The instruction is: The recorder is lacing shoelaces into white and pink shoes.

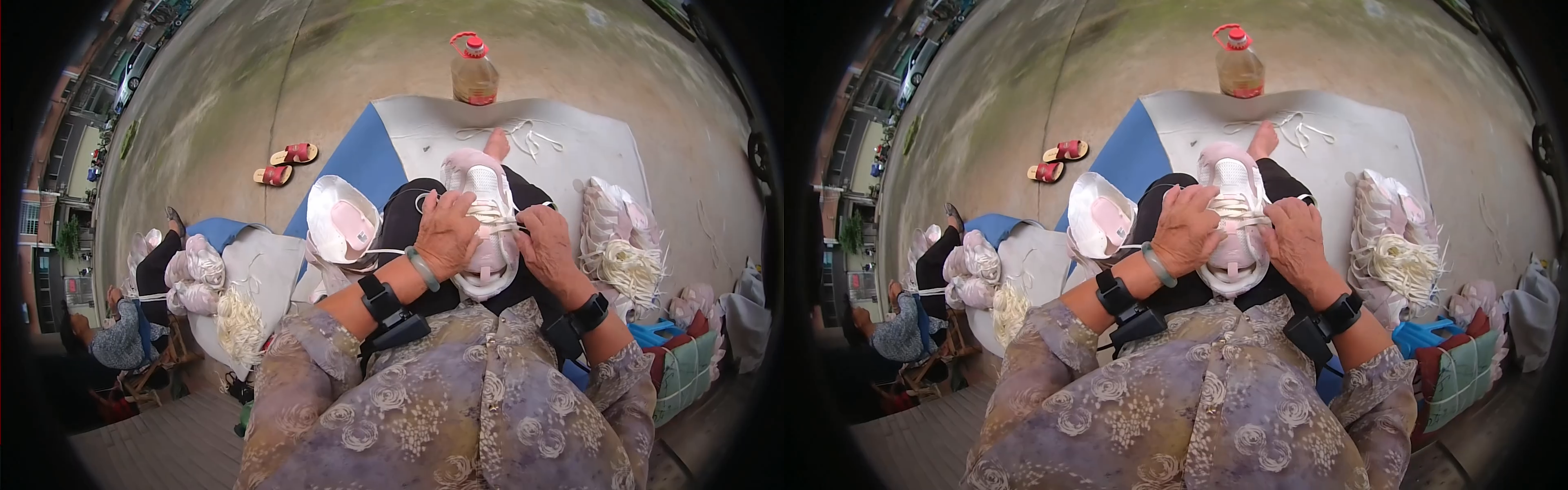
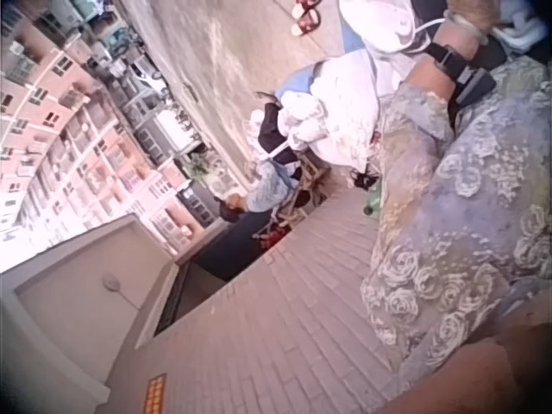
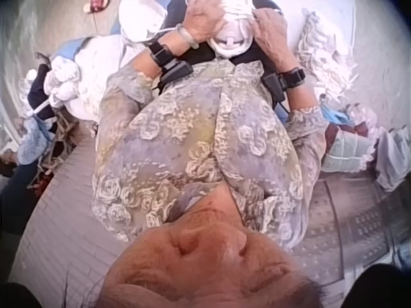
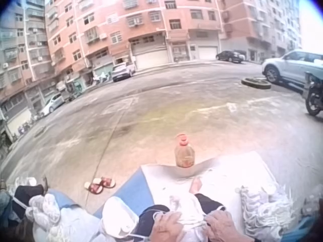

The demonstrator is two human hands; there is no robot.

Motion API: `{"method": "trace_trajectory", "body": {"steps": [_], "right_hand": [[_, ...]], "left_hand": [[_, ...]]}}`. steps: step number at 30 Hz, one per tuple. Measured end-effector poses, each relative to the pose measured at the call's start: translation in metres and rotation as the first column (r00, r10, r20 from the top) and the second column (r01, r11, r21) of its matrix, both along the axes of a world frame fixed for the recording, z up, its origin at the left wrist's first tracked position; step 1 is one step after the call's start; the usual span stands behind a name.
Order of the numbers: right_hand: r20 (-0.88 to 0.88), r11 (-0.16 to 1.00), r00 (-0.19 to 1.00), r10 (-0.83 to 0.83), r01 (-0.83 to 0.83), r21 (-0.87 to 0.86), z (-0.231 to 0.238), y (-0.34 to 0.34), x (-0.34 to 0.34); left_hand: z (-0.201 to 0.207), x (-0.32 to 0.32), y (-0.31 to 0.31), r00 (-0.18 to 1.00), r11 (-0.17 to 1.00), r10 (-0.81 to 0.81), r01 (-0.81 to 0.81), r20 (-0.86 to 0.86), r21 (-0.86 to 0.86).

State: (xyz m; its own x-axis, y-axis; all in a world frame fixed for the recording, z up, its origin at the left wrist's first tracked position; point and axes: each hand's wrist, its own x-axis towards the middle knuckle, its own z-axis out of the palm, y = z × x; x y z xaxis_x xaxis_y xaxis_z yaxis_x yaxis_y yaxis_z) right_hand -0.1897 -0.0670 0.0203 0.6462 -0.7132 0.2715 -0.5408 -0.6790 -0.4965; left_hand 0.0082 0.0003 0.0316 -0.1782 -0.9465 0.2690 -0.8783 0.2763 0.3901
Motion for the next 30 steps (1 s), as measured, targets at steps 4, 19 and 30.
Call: {"method": "trace_trajectory", "body": {"steps": [4,19,30], "right_hand": [[0.046,0.998,0.997,0.055,-0.055,0.004,-0.016,0.002,0.014],[0.254,0.971,0.966,0.042,-0.1,0.217,-0.045,-0.008,-0.002],[-0.109,0.986,0.981,0.159,-0.164,-0.041,-0.037,-0.002,-0.01]], "left_hand": [[0.015,0.007,-0.002,0.999,0.987,0.013,-0.021,0.05,0.158],[0.111,0.065,-0.01,0.825,0.794,0.188,0.191,-0.533,0.577],[0.114,0.038,-0.021,0.88,0.838,-0.003,0.261,-0.474,0.479]]}}
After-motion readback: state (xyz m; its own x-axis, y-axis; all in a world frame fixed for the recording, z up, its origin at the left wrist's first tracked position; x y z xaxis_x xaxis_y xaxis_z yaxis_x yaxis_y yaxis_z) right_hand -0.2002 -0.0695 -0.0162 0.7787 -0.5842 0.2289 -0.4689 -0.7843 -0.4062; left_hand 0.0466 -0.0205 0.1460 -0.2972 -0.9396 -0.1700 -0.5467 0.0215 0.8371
